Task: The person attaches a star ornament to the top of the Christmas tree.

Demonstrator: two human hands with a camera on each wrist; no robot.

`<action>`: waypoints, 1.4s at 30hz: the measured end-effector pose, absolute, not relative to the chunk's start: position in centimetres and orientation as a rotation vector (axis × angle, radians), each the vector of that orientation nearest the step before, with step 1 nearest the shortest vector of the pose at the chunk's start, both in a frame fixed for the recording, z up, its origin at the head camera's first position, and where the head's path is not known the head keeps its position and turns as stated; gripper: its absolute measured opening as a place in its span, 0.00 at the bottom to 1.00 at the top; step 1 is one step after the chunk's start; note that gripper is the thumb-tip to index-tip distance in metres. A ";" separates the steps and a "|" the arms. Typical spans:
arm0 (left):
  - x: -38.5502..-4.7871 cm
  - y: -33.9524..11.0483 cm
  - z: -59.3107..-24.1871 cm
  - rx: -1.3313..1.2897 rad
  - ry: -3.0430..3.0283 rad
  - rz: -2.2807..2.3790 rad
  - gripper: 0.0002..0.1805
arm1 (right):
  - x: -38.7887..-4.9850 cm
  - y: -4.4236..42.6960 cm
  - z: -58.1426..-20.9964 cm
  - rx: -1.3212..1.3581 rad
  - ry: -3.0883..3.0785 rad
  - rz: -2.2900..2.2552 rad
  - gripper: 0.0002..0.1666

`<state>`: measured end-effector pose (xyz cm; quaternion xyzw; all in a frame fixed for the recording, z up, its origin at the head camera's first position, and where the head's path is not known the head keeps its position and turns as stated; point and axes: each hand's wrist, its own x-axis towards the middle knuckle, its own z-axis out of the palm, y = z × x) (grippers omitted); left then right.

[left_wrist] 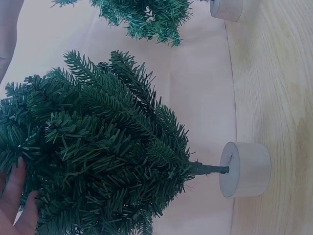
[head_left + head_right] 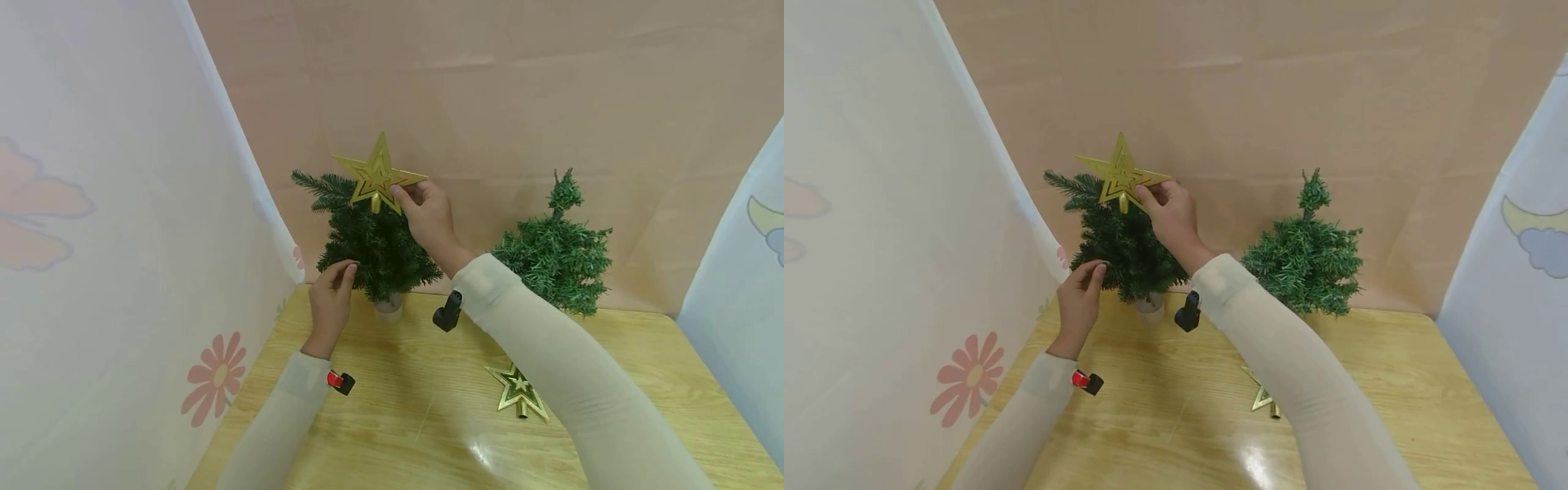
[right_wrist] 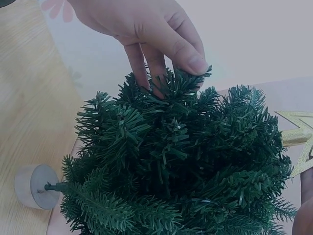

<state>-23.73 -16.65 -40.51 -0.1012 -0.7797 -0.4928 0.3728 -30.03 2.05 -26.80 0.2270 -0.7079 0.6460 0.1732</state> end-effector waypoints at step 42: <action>-24.2 -16.8 -41.1 -0.283 -1.997 -1.243 0.13 | -30.9 1.2 -27.9 0.790 -1.995 1.537 0.15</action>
